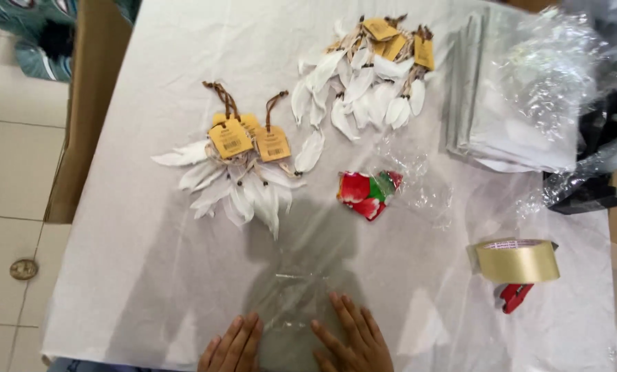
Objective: The person packages small decorative feather charms into plastic bags, sealing them by hand.
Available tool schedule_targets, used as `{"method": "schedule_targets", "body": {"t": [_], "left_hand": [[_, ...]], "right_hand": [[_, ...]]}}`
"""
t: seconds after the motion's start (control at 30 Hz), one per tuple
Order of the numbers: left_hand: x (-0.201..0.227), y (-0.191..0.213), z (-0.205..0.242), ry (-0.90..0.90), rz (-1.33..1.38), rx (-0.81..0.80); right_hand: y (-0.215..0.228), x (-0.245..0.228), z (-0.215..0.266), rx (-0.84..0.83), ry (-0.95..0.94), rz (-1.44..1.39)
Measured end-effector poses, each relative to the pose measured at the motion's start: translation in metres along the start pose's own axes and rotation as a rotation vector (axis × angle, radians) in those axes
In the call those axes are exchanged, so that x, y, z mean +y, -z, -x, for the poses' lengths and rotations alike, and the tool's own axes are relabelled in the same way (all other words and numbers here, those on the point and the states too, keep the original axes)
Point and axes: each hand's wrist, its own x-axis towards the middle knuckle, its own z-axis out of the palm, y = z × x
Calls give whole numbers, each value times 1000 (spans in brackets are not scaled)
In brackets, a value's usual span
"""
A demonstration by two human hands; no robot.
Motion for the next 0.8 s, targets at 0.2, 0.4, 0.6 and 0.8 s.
{"method": "schedule_targets", "body": {"t": [0.2, 0.4, 0.6, 0.8], "left_hand": [[7, 0, 28, 102, -20, 140], [-13, 37, -57, 324, 495, -92], [-46, -9, -81, 552, 562, -525], [-50, -18, -90, 491, 558, -1013]], "right_hand": [[15, -16, -16, -56, -62, -77], [31, -27, -18, -132, -92, 17], [29, -26, -18, -77, -170, 25], [46, -29, -63, 133, -341, -227]]}}
